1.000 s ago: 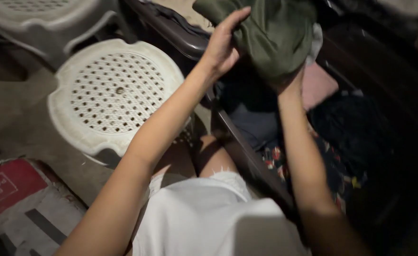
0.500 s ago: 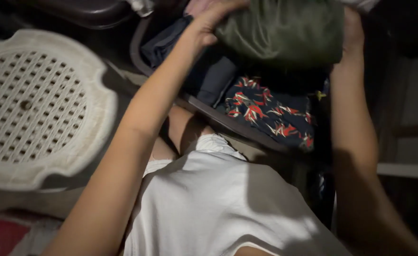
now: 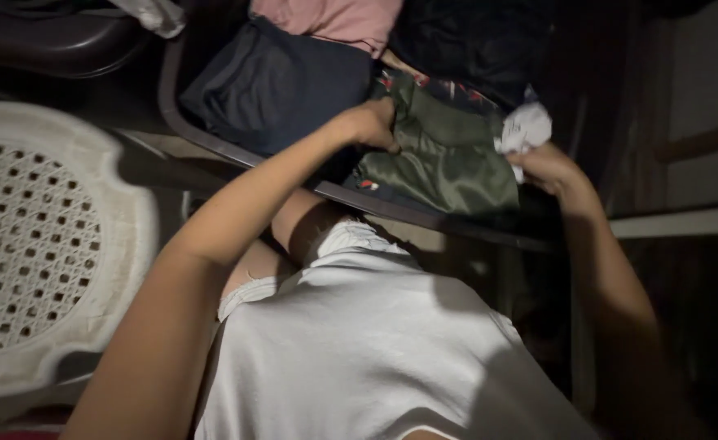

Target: The person sits on a stool and sorts through a pile of clothes on a chair, placing them one by one into a large storage bin on the floor.

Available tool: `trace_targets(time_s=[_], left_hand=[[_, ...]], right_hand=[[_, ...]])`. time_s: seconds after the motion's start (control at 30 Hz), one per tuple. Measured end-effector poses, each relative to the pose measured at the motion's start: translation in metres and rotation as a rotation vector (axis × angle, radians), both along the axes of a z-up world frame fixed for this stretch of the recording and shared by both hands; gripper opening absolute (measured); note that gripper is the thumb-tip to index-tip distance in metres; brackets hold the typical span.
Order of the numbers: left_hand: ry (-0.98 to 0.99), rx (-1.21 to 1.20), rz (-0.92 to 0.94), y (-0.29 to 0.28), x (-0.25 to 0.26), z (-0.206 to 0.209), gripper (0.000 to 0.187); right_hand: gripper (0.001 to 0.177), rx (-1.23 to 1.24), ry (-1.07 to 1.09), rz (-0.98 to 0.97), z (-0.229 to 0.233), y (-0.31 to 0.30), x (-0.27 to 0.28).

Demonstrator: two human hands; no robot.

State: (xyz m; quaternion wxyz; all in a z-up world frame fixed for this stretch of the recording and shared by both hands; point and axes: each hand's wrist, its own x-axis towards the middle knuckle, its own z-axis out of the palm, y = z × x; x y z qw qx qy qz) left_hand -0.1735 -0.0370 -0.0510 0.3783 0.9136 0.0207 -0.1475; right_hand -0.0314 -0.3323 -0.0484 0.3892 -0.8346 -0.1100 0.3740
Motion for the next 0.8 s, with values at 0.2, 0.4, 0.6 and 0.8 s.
trace_targets(time_s=[0.2,0.4,0.6,0.8], left_hand=[[-0.085,0.199,0.103,0.0,-0.015,0.01,0.063],[-0.284,0.597,0.168,-0.026,-0.037,0.043,0.079],[-0.146,0.665,-0.259,-0.036,-0.006,0.046,0.1],[0.247,0.655,-0.465,-0.06,0.008,0.017,0.109]], right_hand=[[0.053,0.324,0.072,-0.069,0.042,0.014,-0.021],[0.053,0.076,-0.87,-0.037,0.048,0.016,-0.025],[0.066,0.056,-0.963,0.552,0.056,0.051,-0.05],[0.106,-0.561,-0.329,0.856,0.024,0.057,-0.078]])
